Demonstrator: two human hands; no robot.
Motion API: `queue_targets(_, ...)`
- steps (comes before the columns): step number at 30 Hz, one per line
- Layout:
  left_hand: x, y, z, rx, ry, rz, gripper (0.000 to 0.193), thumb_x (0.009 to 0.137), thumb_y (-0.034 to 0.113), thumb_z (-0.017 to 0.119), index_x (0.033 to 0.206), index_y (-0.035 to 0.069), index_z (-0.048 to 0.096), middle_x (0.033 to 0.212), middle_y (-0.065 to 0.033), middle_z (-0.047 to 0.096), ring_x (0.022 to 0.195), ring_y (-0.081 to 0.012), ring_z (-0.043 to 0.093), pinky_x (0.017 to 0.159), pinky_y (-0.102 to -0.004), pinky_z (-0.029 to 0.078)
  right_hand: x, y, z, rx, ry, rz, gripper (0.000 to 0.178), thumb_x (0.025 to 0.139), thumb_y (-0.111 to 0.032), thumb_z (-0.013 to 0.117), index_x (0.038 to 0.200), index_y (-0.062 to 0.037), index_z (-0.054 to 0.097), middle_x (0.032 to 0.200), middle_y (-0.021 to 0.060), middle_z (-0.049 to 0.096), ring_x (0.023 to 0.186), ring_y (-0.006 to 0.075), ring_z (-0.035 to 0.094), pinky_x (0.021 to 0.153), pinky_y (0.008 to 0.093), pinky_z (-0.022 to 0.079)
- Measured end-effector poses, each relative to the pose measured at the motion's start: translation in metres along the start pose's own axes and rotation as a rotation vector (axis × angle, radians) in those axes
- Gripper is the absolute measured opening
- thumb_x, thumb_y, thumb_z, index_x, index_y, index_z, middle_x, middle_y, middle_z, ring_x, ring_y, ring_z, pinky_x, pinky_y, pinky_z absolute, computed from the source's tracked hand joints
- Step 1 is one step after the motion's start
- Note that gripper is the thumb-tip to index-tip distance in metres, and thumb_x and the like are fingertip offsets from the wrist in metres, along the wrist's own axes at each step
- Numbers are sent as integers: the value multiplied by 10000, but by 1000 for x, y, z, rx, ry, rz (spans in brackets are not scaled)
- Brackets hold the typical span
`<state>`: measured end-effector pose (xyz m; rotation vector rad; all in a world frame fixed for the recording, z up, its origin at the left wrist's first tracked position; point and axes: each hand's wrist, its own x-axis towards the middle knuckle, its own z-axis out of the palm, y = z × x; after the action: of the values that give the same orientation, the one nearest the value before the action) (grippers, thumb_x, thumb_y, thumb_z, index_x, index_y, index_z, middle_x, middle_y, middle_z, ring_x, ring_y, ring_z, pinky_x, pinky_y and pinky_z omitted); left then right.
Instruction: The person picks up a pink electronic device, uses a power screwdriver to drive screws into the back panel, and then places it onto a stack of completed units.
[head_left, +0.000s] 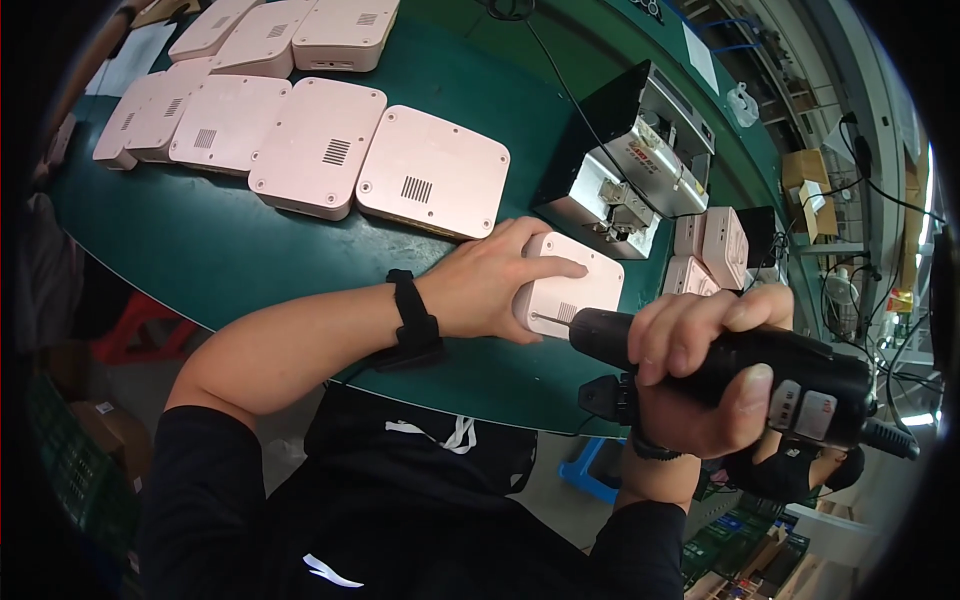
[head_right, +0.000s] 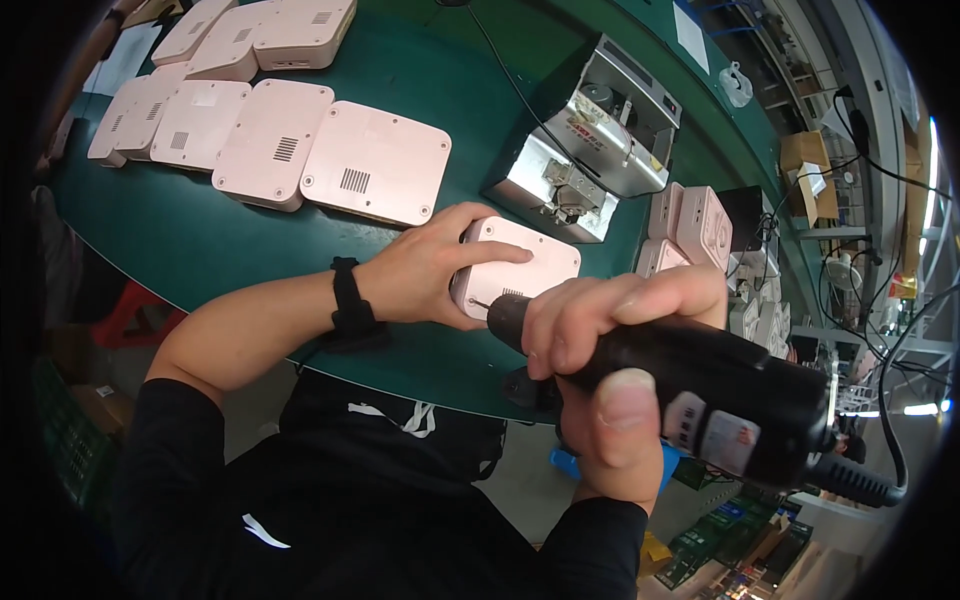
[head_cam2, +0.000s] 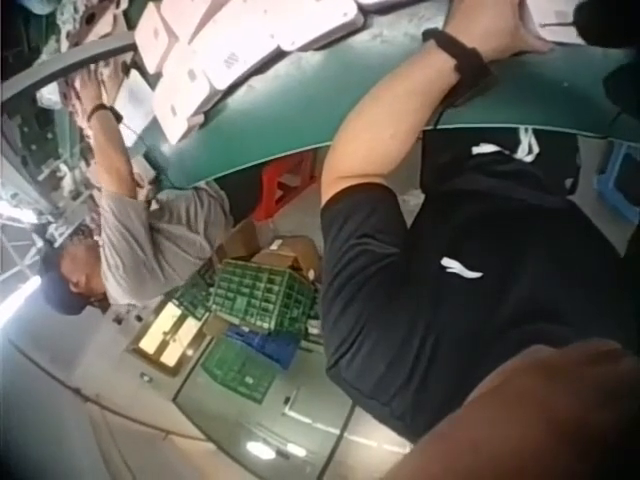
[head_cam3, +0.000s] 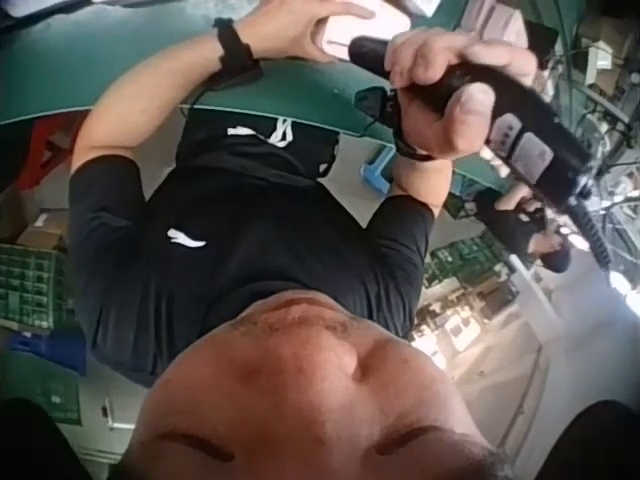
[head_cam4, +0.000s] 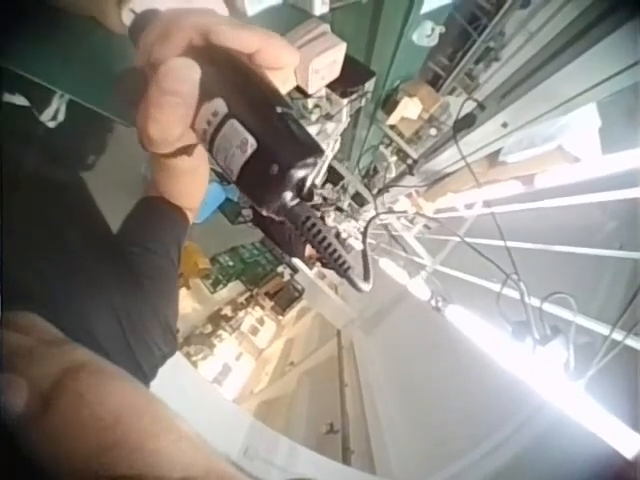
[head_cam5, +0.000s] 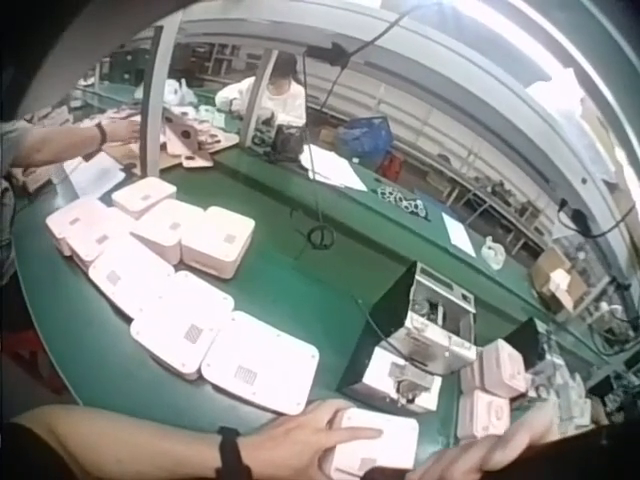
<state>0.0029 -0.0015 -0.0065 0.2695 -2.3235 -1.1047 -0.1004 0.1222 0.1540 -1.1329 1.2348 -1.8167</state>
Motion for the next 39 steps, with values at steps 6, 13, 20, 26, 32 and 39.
queue_targets(6, -5, -2, 20, -89, 52, 43, 825, 515, 303, 906, 1282, 208, 619, 1121, -212, 496, 1054, -383, 520, 913, -438, 465, -9, 31, -6, 28, -20, -60, 420, 855, -313, 694, 1037, -90, 388, 653, 47, 468, 487, 142, 444, 400, 246, 386)
queue_targets(13, -5, 24, 9, -43, 91, 71, 715, 564, 375, 893, 1192, 130, 654, 1154, -191, 581, 1059, -363, 581, 884, -404, 485, -16, 11, -1, 125, -145, -61, 173, 920, -112, 605, 1020, -75, 468, 689, 89, 506, 599, 189, 490, 585, 311, 477)
queue_targets(20, -3, 34, 8, 68, 226, 119, 615, 555, 472, 904, 1047, 150, 721, 952, -161, 634, 870, -348, 611, 715, -407, 496, -3, 7, -1, 33, -206, -86, 131, 920, -66, 581, 970, -26, 467, 695, 85, 510, 576, 166, 493, 566, 299, 477)
queue_targets(26, -6, 46, 6, 89, 216, 70, 610, 559, 472, 901, 1042, 147, 720, 943, -157, 629, 871, -348, 609, 715, -401, 495, -6, 7, -4, 66, -244, -124, 101, 916, -30, 553, 939, -4, 459, 700, 83, 510, 563, 160, 497, 569, 305, 483)
queue_targets(32, -15, 61, 4, 118, 147, 51, 647, 565, 497, 895, 1076, 145, 710, 1014, -175, 640, 918, -352, 618, 758, -400, 505, -13, -1, -1, -37, -154, -94, 115, 911, -21, 552, 974, -6, 457, 706, 71, 506, 576, 163, 503, 584, 308, 486)
queue_targets(39, -10, 75, -39, -419, -243, -353, 634, 773, 444, 782, 1244, 55, 612, 1115, -85, 678, 1026, -176, 631, 897, -340, 509, -49, -40, -34, 267, 57, -382, 371, 909, -294, 676, 1079, -96, 413, 647, 31, 472, 489, 154, 460, 442, 276, 417)
